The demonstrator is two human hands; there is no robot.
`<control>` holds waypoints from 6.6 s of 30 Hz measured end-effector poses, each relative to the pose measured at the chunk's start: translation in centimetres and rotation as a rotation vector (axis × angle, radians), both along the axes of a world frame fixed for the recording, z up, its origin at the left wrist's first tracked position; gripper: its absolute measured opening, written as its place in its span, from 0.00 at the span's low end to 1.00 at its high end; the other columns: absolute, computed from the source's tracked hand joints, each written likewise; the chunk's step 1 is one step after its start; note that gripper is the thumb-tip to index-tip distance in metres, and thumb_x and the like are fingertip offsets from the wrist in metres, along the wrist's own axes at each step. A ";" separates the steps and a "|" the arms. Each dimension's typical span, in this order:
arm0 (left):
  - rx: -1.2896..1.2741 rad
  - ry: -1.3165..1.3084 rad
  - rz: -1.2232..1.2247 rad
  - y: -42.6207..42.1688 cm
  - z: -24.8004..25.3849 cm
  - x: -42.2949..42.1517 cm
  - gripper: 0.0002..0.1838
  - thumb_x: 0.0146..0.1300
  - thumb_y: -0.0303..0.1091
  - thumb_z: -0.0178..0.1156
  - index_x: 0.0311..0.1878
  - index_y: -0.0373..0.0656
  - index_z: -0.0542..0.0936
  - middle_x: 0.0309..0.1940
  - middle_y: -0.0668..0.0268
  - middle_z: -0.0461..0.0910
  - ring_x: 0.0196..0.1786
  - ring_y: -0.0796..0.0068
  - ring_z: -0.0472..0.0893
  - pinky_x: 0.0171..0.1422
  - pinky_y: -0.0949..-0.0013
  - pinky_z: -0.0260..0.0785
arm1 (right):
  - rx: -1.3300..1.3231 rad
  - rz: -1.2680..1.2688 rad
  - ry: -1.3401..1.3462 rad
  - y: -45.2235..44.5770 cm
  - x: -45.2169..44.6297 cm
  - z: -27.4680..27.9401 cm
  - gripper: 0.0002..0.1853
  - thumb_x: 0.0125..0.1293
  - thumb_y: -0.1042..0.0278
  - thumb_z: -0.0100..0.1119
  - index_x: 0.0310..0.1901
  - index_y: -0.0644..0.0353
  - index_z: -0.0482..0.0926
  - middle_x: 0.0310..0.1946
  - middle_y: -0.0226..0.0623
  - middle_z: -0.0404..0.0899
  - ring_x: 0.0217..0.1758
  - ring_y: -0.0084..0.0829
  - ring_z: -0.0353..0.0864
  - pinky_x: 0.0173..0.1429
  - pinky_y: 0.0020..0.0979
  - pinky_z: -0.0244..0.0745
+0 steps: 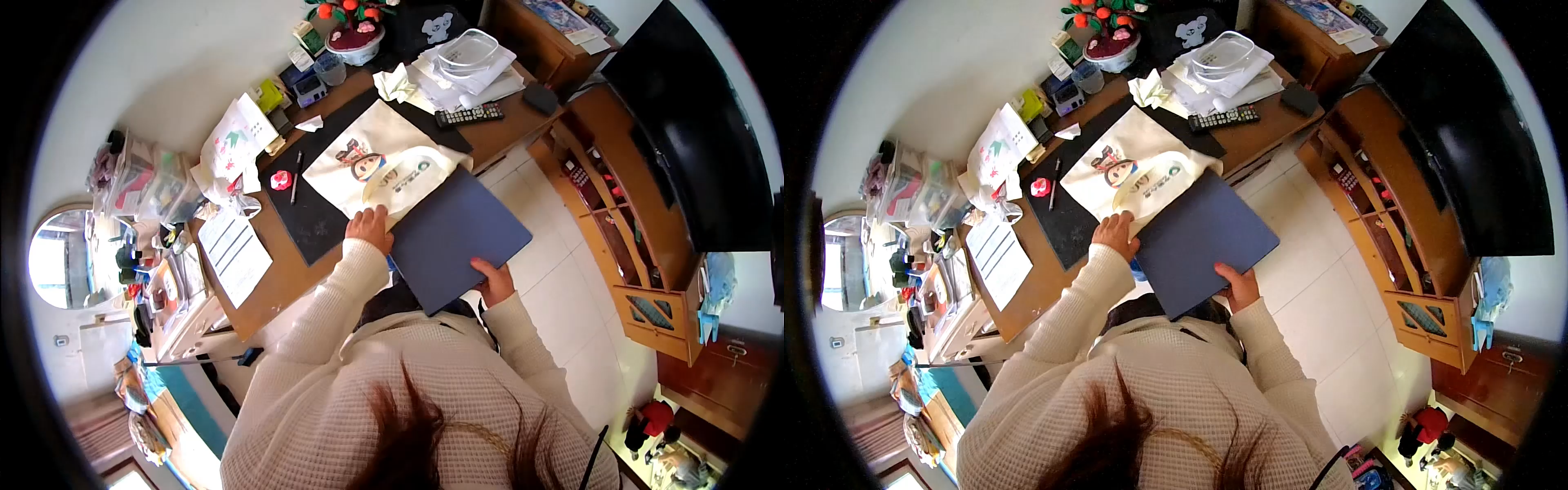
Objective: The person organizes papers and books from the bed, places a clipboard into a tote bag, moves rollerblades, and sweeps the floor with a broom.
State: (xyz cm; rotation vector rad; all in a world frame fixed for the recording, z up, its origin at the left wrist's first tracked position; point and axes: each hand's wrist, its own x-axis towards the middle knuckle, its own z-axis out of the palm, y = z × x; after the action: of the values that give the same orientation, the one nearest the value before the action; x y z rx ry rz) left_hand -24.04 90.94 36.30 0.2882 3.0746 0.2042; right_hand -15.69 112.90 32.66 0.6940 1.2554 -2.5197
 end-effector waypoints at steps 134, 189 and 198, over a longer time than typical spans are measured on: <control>0.583 -0.129 0.773 -8.7 -7.2 4.8 0.26 0.45 0.50 0.54 0.39 0.41 0.58 0.27 0.53 0.72 0.30 0.56 0.72 0.34 0.63 0.64 | 1.098 0.424 0.648 -10.2 -12.2 -6.2 0.22 0.46 0.64 0.54 0.43 0.62 0.64 0.36 0.41 0.69 0.38 0.34 0.69 0.40 0.29 0.64; 1.250 0.219 1.627 -1.4 -10.0 20.7 0.06 0.52 0.30 0.47 0.31 0.38 0.68 0.18 0.63 0.72 0.20 0.76 0.72 0.26 0.76 0.66 | 1.653 0.687 1.290 -33.5 -41.9 -5.3 0.11 0.40 0.68 0.58 0.28 0.50 0.69 0.28 0.40 0.70 0.34 0.41 0.69 0.38 0.36 0.64; 1.437 0.361 1.386 -9.2 -7.2 21.1 0.12 0.54 0.35 0.47 0.41 0.41 0.65 0.23 0.65 0.71 0.25 0.77 0.71 0.30 0.76 0.65 | 0.575 0.896 1.021 -30.7 -30.2 3.2 0.08 0.45 0.76 0.53 0.30 0.58 0.70 0.26 0.25 0.69 0.28 0.16 0.66 0.32 0.18 0.64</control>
State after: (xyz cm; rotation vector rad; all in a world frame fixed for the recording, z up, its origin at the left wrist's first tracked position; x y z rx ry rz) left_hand -2.93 81.76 29.05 -1.8665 2.0126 2.3443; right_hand -45.85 82.20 35.81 -1.0451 1.9717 -1.6600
